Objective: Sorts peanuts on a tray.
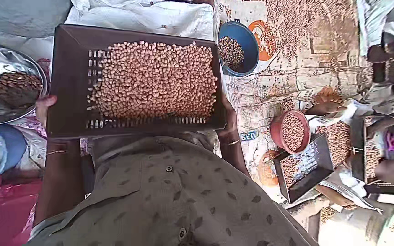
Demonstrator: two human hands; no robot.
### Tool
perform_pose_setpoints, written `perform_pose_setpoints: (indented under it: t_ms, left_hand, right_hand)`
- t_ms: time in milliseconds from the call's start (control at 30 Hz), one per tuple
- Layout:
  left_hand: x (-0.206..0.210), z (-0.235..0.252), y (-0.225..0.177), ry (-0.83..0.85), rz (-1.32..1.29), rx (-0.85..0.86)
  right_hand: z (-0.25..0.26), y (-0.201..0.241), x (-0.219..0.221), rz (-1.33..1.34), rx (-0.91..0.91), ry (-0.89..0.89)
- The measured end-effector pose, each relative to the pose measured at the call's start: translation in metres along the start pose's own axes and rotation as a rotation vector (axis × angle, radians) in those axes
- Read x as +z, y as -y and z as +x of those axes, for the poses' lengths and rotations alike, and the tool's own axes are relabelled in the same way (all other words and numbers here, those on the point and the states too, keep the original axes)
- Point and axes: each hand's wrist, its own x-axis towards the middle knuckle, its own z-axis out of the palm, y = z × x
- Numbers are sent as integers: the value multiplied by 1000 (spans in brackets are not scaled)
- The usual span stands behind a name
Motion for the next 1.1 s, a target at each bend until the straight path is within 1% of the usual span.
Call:
perform_pose_setpoints:
  t_ms: [33, 67, 100, 133, 167, 200, 233, 267, 300, 333, 400, 433, 467, 500, 533, 567, 600, 633, 667, 700, 733, 767, 800, 833, 867, 900, 933, 967, 1000, 1033, 1067, 1100]
  left_hand:
    - [-16, -10, 4, -67, 93, -21]
    - [-21, -29, 6, -50, 50, -4]
    - [-21, -50, 7, 92, -73, 35]
    - [-21, -62, 8, 312, -159, 39]
    - [0, -71, -1, 374, -167, -11]
    - [24, -75, -10, 392, -148, -44]
    - [43, -68, -16, 433, -134, -81]
    - [61, -54, -22, 405, -121, -114]
    - [68, -37, -24, 381, -135, -117]
    - [64, -17, -18, 362, -203, -108]
    - [29, 9, -1, 340, -250, -28]
    - [10, 6, 3, 285, -246, 5]
    - [8, -12, -4, 95, -197, -9]
    - [2, -31, -4, 8, -144, -25]
    - [-4, -49, 1, 21, -121, -40]
    - [1, -67, -2, 76, -110, -66]
    - [12, -79, -9, 179, -128, -99]
    - [25, -83, -16, 319, -140, -121]
    - [38, -77, -20, 446, -143, -125]
    - [52, -63, -23, 483, -124, -115]
    - [61, -46, -22, 472, -137, -97]
    - [63, -26, -16, 429, -207, -87]
    - [56, -10, -10, 370, -260, -75]
    - [48, -6, -10, 251, -244, -85]
    - [37, -7, -14, 122, -145, -106]
    - [16, -11, -11, 70, -26, -116]
    - [1, -23, -6, 40, 25, -99]
    - [-7, -38, 1, 52, 24, -60]
    - [-6, -55, 2, 103, -13, -29]
    - [-2, -66, 0, 228, -42, -9]
    - [15, -72, -10, 340, -63, -36]
    - [37, -70, -22, 408, -60, -71]
  right_hand:
    - [-22, -5, -5, -10, 8, 12]
    - [-35, -3, -15, 12, -8, -6]
    - [-38, 4, -26, 61, -37, -32]
    - [-33, 14, -35, 118, -69, -38]
    - [-17, 27, -45, 159, -98, 13]
    - [4, 38, -56, 164, -120, 90]
    - [26, 48, -61, 167, -128, 162]
    - [47, 58, -55, 172, -118, 189]
    - [59, 62, -39, 146, -97, 167]
    - [58, 57, -19, 99, -72, 121]
    - [30, 35, 8, -8, -26, 22]
    - [10, 22, 13, -30, -27, -26]
    - [-9, 12, 12, -12, -31, -68]
    - [-23, 9, 2, 25, -43, -62]
    - [-28, 13, -12, 70, -59, -42]
    - [-26, 19, -27, 117, -75, -39]
    - [-16, 26, -41, 159, -89, -27]
    - [-1, 35, -54, 186, -91, 7]
    - [18, 43, -63, 196, -85, 68]
    - [37, 49, -63, 178, -79, 120]
    - [52, 52, -54, 145, -74, 143]
    - [60, 49, -37, 122, -64, 118]
    - [57, 42, -19, 74, -54, 84]
    - [44, 31, -4, 15, -46, 42]
    - [28, 19, 4, -18, -47, 5]
    - [8, 7, 4, -22, -41, -23]
    - [-8, 0, -3, -1, -40, -25]
    - [-15, 1, -15, 43, -51, -25]
    - [-17, 7, -27, 110, -58, -47]
    - [-12, 14, -40, 165, -62, -34]
    - [1, 21, -56, 196, -67, 21]
    - [18, 30, -67, 193, -65, 100]
